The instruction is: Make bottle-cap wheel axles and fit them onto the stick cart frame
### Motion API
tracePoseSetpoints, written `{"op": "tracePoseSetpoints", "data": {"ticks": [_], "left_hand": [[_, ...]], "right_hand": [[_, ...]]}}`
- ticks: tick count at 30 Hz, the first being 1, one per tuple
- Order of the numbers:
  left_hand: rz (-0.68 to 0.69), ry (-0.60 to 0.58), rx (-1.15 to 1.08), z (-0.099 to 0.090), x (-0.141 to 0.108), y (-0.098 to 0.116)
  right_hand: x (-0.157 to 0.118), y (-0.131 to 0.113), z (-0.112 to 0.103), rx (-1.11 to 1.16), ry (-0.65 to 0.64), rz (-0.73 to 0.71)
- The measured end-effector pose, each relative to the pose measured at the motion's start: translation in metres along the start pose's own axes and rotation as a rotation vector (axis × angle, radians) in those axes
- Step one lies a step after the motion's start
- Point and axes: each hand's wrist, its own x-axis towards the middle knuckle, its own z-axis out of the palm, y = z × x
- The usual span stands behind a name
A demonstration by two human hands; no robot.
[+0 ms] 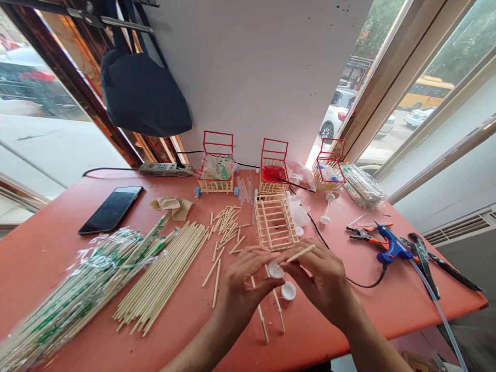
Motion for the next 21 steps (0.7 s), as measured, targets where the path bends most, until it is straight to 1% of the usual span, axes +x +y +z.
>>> {"op": "tracePoseSetpoints", "data": {"ticks": [7, 21], "left_hand": [[0.003, 0.015, 0.001, 0.0007, -0.0009, 0.0002], [-0.007, 0.006, 0.013, -0.0002, 0.0005, 0.0017]], "right_hand": [[-0.0019, 0.0024, 0.0008, -0.016, 0.005, 0.001], [0.0003, 0.0003, 0.0002, 0.004, 0.009, 0.012]]}}
